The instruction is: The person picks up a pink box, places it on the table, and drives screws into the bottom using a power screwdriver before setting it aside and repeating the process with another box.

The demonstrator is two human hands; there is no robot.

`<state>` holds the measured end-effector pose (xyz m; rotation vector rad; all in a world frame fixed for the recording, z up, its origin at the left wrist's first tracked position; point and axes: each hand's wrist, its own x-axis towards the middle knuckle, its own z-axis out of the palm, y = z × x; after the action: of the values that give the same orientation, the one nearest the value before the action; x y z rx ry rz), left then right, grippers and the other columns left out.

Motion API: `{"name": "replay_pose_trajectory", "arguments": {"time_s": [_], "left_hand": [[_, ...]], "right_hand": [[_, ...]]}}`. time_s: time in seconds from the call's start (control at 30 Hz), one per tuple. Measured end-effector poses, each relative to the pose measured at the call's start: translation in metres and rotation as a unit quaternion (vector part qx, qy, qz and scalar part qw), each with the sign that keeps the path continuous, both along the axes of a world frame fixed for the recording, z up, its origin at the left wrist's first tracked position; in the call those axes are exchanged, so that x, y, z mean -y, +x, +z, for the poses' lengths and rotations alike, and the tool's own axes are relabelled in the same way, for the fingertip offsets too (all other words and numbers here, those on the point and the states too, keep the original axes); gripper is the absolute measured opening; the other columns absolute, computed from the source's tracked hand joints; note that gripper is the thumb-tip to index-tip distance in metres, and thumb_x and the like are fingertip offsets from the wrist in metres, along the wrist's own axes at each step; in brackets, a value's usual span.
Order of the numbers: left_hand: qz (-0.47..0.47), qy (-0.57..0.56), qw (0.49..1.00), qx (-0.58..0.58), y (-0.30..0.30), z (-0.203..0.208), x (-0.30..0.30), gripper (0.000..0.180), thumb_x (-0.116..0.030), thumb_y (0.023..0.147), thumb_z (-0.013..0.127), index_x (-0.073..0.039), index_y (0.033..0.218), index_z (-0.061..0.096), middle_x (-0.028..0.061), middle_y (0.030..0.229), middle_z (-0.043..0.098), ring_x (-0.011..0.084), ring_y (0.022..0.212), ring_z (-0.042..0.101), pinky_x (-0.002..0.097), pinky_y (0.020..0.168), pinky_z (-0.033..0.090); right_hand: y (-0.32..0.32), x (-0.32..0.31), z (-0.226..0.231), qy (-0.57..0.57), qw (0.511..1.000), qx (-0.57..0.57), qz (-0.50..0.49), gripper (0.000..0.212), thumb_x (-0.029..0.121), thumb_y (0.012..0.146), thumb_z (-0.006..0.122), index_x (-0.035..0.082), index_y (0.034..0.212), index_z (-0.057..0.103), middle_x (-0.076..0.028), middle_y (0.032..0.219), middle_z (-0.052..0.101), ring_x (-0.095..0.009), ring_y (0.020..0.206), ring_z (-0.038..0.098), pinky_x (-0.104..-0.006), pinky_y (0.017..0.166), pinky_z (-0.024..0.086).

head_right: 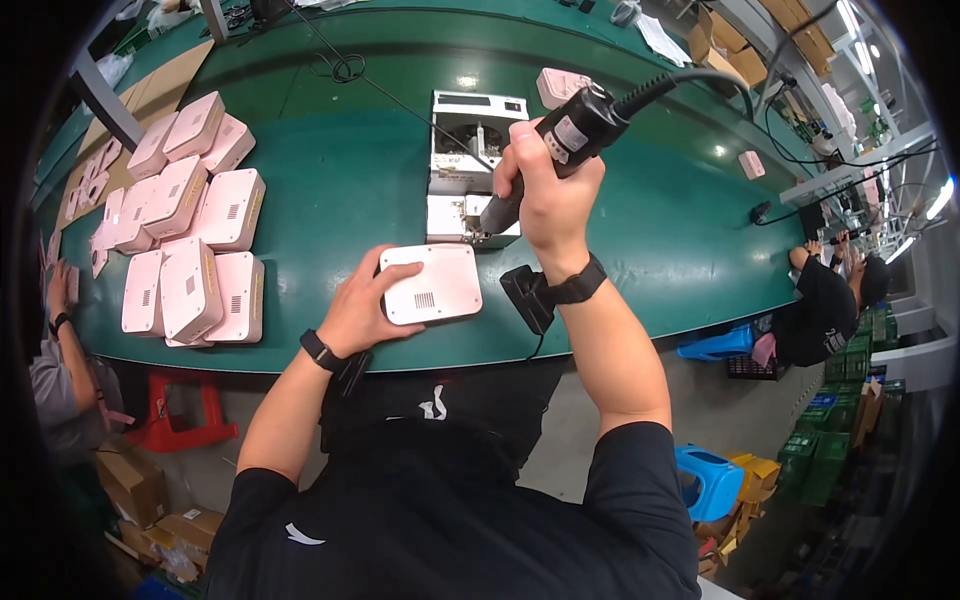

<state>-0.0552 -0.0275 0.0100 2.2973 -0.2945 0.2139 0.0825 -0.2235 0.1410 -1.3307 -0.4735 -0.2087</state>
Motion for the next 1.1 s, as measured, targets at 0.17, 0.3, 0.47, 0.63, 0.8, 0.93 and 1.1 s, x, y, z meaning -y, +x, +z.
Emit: {"name": "replay_pose_trajectory", "arguments": {"time_s": [0.17,0.3,0.47,0.63,0.8,0.93,1.1], "left_hand": [[-0.009,-0.001,1.000,-0.011,0.001,-0.002,-0.004,0.076,-0.024,0.058,0.090,-0.024,0.128,0.058,0.0117,0.134,0.047,0.0358,0.112,0.058,0.0443,0.090,0.053],[-0.003,-0.003,1.000,-0.005,0.005,-0.005,-0.005,0.077,-0.024,0.057,0.090,-0.024,0.127,0.059,0.0112,0.134,0.047,0.0351,0.112,0.059,0.0440,0.090,0.053],[-0.007,-0.011,1.000,-0.001,0.005,-0.007,-0.002,0.075,-0.023,0.057,0.090,-0.024,0.126,0.060,0.0106,0.133,0.048,0.0341,0.111,0.059,0.0434,0.089,0.053],[-0.003,-0.018,1.000,0.005,0.006,-0.006,-0.002,0.074,-0.022,0.058,0.090,-0.024,0.126,0.060,0.0101,0.132,0.048,0.0335,0.111,0.059,0.0429,0.088,0.053],[-0.001,-0.014,1.000,0.019,0.007,-0.008,-0.002,0.074,-0.022,0.058,0.090,-0.024,0.126,0.060,0.0097,0.131,0.049,0.0332,0.111,0.059,0.0426,0.088,0.053],[-0.004,-0.021,1.000,0.015,0.007,-0.006,-0.003,0.074,-0.022,0.058,0.090,-0.024,0.126,0.060,0.0095,0.131,0.049,0.0333,0.111,0.059,0.0426,0.088,0.053],[-0.001,-0.025,1.000,0.011,0.006,-0.008,-0.004,0.075,-0.022,0.058,0.090,-0.024,0.126,0.060,0.0099,0.132,0.048,0.0338,0.112,0.058,0.0431,0.089,0.053]], "right_hand": [[-0.036,0.019,0.001,0.002,0.998,-0.038,0.041,0.010,0.013,0.093,0.052,0.003,0.093,0.049,-0.009,0.063,0.049,-0.017,0.048,0.047,-0.0348,0.049,0.044],[-0.056,0.027,-0.010,0.008,0.996,-0.047,0.071,0.010,0.013,0.092,0.050,0.004,0.096,0.047,-0.008,0.062,0.048,-0.017,0.048,0.044,-0.0350,0.050,0.043],[-0.068,0.029,-0.024,-0.006,0.997,-0.059,0.056,0.012,0.015,0.091,0.049,0.005,0.096,0.044,-0.008,0.062,0.047,-0.016,0.048,0.042,-0.0341,0.049,0.042],[-0.067,0.029,-0.038,0.000,0.995,-0.062,0.074,0.014,0.016,0.091,0.051,0.006,0.093,0.042,-0.008,0.062,0.047,-0.015,0.048,0.042,-0.0332,0.049,0.041],[-0.068,0.028,-0.041,0.004,0.994,-0.062,0.092,0.016,0.017,0.090,0.052,0.006,0.093,0.041,-0.008,0.061,0.047,-0.015,0.048,0.042,-0.0328,0.049,0.041],[-0.067,0.028,-0.039,0.006,0.995,-0.058,0.083,0.016,0.018,0.090,0.053,0.005,0.094,0.042,-0.008,0.062,0.047,-0.015,0.048,0.042,-0.0331,0.049,0.042],[-0.054,0.020,-0.023,-0.015,0.996,-0.054,0.072,0.015,0.016,0.091,0.052,0.004,0.096,0.045,-0.008,0.062,0.048,-0.016,0.049,0.044,-0.0336,0.050,0.043]]}}
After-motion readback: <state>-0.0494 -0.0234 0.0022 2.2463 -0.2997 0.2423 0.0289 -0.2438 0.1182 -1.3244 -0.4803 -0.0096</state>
